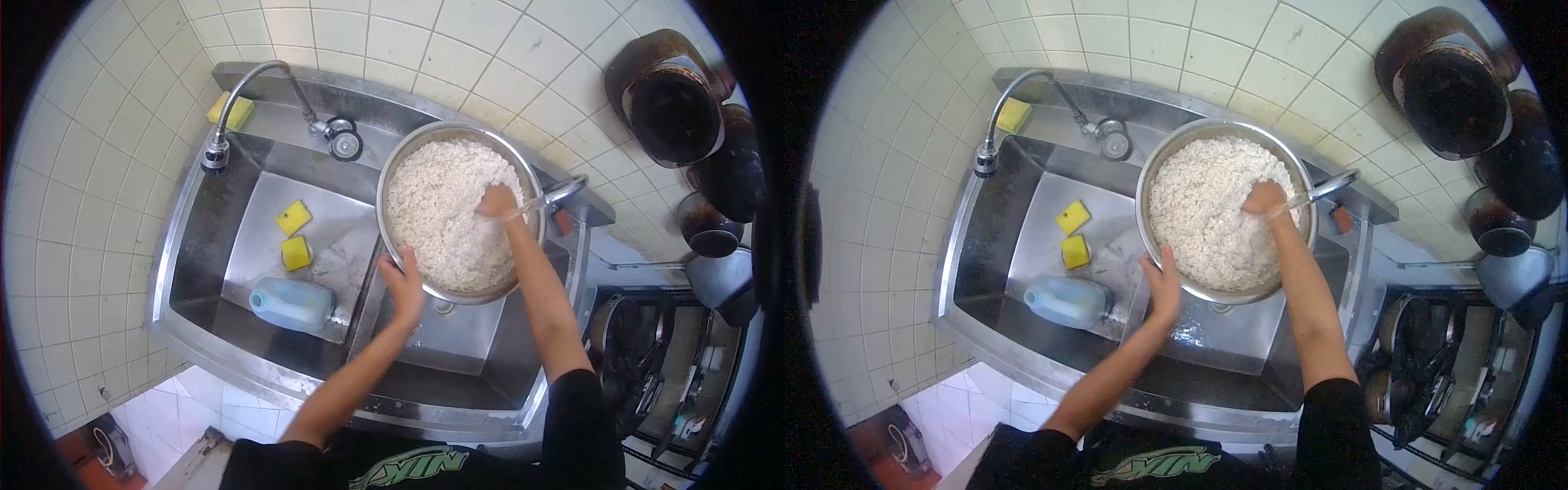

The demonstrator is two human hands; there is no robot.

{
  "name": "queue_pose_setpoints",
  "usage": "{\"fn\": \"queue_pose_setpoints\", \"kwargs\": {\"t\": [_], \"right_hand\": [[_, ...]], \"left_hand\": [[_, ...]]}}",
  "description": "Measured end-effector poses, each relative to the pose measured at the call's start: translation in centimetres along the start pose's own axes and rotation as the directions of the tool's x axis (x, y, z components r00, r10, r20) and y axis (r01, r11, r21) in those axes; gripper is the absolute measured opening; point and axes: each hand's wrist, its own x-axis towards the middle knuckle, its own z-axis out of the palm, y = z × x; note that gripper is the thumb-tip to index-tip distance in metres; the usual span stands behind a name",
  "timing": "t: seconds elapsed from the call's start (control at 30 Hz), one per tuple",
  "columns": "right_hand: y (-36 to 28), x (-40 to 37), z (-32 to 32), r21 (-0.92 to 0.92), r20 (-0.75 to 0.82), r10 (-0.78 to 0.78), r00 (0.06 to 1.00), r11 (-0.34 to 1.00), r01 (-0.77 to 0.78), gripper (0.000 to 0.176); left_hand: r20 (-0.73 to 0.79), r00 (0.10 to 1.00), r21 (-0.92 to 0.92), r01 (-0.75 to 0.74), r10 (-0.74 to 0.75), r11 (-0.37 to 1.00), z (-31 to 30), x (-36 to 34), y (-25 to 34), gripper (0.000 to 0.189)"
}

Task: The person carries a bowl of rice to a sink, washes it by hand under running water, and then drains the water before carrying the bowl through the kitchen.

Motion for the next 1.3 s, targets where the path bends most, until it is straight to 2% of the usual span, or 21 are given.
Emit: {"fn": "queue_pose_setpoints", "kwargs": {"t": [0.03, 0.07, 0.13, 0.17, 0.23, 0.3, 0.33, 0.37, 0.43, 0.47, 0.53, 0.57, 0.63, 0.8, 0.87, 0.9, 0.97, 1.1, 1.2, 1.27, 1.3], "right_hand": [[0.9, 0.6, 1.4, -0.094, 0.129, -0.105, 0.986, 0.989, 0.117, 0.028], [1.8, 1.2, 2.9, -0.156, 0.255, -0.207, 0.945, 0.955, 0.251, 0.028], [2.2, 0.2, 4.4, 0.192, 0.305, 0.000, 0.952, 0.979, -0.061, 0.032], [1.9, -1.2, 4.9, 0.500, 0.364, 0.170, 0.916, 0.794, -0.345, 0.034], [1.3, -3.2, 4.9, 0.771, 0.438, 0.192, 0.878, 0.422, -0.477, 0.039], [-0.1, -4.6, 4.7, 0.858, 0.454, 0.178, 0.873, 0.177, -0.482, 0.042], [-0.6, -4.9, 4.5, 0.879, 0.476, 0.154, 0.866, -0.094, -0.467, 0.046], [-1.4, -5.2, 3.9, 0.882, 0.471, 0.158, 0.868, -0.091, -0.462, 0.046], [-2.4, -5.5, 2.6, 0.682, 0.629, 0.150, 0.763, -0.577, -0.449, 0.048], [-2.4, -5.8, 2.3, 0.688, 0.620, 0.152, 0.770, -0.577, -0.440, 0.048], [-2.2, -6.5, 1.7, 0.799, 0.412, 0.183, 0.893, -0.543, -0.258, 0.049], [-1.4, -6.6, 0.9, 0.803, 0.393, 0.203, 0.897, -0.550, -0.228, 0.049], [-0.6, -5.8, 0.0, 0.700, 0.401, 0.043, 0.915, -0.658, -0.276, 0.045], [-1.1, -6.0, -3.2, 0.632, 0.335, 0.040, 0.941, -0.751, -0.193, 0.035], [-1.5, -6.7, -6.3, 0.832, 0.318, -0.050, 0.947, -0.463, -0.304, 0.032], [-1.4, -6.5, -6.5, 0.835, 0.316, -0.050, 0.948, -0.459, -0.302, 0.032], [-1.6, -6.5, -7.2, 0.869, 0.357, 0.171, 0.918, -0.422, -0.259, 0.030], [-3.1, -7.1, -9.8, 0.872, 0.392, 0.101, 0.914, -0.356, -0.334, 0.026], [-2.3, -7.0, -10.4, 0.898, 0.369, 0.206, 0.906, -0.329, -0.291, 0.024], [-2.0, -6.4, -9.8, 0.956, 0.292, 0.010, 0.956, -0.020, -0.292, 0.029], [-1.6, -6.2, -9.5, 0.955, 0.297, 0.004, 0.955, -0.018, -0.297, 0.029]], "left_hand": [[-0.180, 0.982, 0.002, 0.063, -0.062, 0.998, 1.0, -1.0, 0.1, 0.041], [-0.178, 0.982, -0.002, 0.061, -0.060, 0.998, 0.9, -0.9, 0.2, 0.041], [-0.135, 0.990, 0.107, 0.052, -0.037, 0.993, 1.3, 0.7, 0.6, 0.040], [-0.152, 0.987, 0.100, -0.040, 0.055, 0.994, 1.2, 1.7, 0.2, 0.034], [-0.075, 0.996, 0.058, -0.052, 0.057, 0.997, 0.9, 3.9, 0.1, 0.033], [0.008, 0.998, 0.018, -0.062, 0.062, 0.998, 1.0, 5.6, 0.4, 0.031], [0.015, 0.995, 0.082, -0.098, 0.097, 0.992, 1.1, 6.2, 0.3, 0.030], [0.023, 0.991, 0.145, -0.132, 0.130, 0.981, 1.2, 6.6, 0.3, 0.029], [0.041, 0.984, 0.179, -0.176, 0.171, 0.968, 1.3, 7.5, 0.5, 0.030], [0.061, 0.976, 0.221, -0.215, 0.207, 0.951, 1.3, 8.0, 0.8, 0.032], [0.081, 0.972, 0.272, -0.234, 0.220, 0.933, 0.9, 9.6, 1.6, 0.034], [0.111, 0.967, 0.319, -0.252, 0.228, 0.914, 1.4, 10.3, 2.2, 0.035], [0.139, 0.962, 0.337, -0.270, 0.236, 0.902, 1.5, 12.4, 2.2, 0.036], [0.257, 0.942, 0.482, -0.319, 0.216, 0.816, 1.3, 14.5, 3.8, 0.037], [0.319, 0.941, 0.603, -0.294, 0.114, 0.741, 1.1, 14.2, 5.3, 0.039], [0.317, 0.941, 0.600, -0.295, 0.117, 0.744, 1.1, 13.9, 5.7, 0.039], [0.282, 0.953, 0.672, -0.281, 0.115, 0.686, 1.1, 13.4, 6.2, 0.042], [0.276, 0.957, 0.693, -0.266, 0.095, 0.670, 1.0, 13.1, 6.9, 0.043], [0.295, 0.954, 0.715, -0.258, 0.054, 0.650, 1.2, 13.1, 7.0, 0.042], [0.281, 0.954, 0.730, -0.282, 0.102, 0.622, 1.1, 13.0, 7.0, 0.042], [0.275, 0.957, 0.733, -0.274, 0.097, 0.622, 1.1, 13.2, 6.8, 0.042]]}}
